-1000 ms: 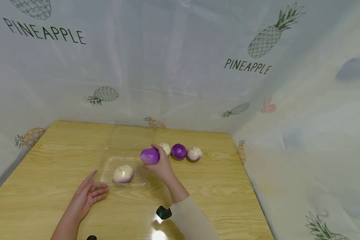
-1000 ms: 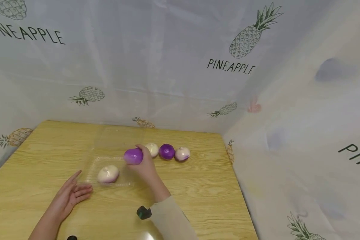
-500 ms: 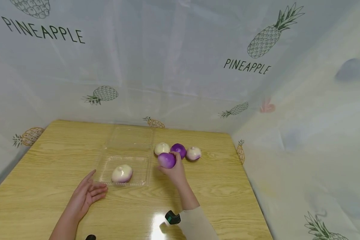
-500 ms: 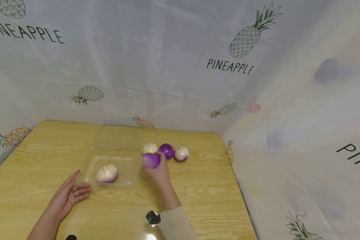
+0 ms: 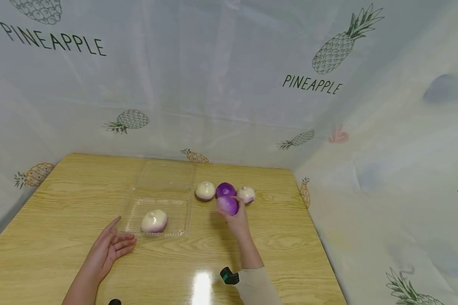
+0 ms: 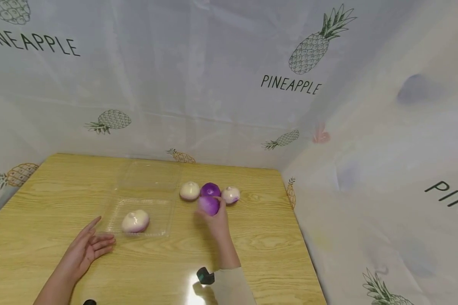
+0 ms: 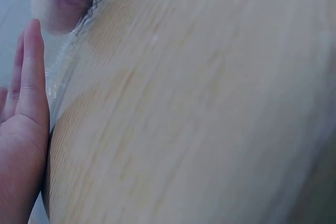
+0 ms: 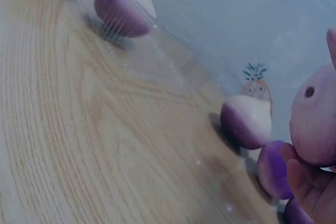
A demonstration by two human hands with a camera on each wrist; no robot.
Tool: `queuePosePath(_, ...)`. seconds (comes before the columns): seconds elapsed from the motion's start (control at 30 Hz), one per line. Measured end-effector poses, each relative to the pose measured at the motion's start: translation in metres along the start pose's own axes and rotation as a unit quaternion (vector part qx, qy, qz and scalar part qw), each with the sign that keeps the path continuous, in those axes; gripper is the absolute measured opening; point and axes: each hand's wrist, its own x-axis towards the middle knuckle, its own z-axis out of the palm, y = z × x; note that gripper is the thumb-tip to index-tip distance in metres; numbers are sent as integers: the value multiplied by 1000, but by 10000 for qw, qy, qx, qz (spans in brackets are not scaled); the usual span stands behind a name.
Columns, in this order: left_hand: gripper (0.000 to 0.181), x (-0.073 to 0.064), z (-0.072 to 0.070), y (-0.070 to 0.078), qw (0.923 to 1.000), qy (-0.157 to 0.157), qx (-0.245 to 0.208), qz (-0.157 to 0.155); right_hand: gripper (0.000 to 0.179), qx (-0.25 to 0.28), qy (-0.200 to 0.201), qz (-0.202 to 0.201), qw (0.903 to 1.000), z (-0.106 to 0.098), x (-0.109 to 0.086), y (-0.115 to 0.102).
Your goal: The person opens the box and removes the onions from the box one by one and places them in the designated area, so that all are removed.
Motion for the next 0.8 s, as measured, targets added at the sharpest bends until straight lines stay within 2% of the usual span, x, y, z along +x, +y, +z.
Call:
queuePosePath(0.17, 56, -1, 0, 0, 9999, 77, 140, -10, 68, 132, 118, 277, 9995, -10, 4, 9)
queuePosePath(0.33, 54, -2, -1, 0, 10000, -1, -1, 29, 65, 213, 162, 664, 9974, -22, 4, 18)
queuePosePath(0.47, 54, -2, -1, 0, 10000, 6, -8, 21, 59, -10, 262, 871, 9959, -32, 3, 25)
queuePosePath(0.67, 57, -1, 1, 0, 10000, 90, 35, -19, 54, -278, 560, 969, 9933, -45, 5, 36)
queuePosePath(0.8, 58, -1, 2, 0, 9999, 123, 30, -36, 59, -352, 592, 1129, 9912, -55, 7, 39)
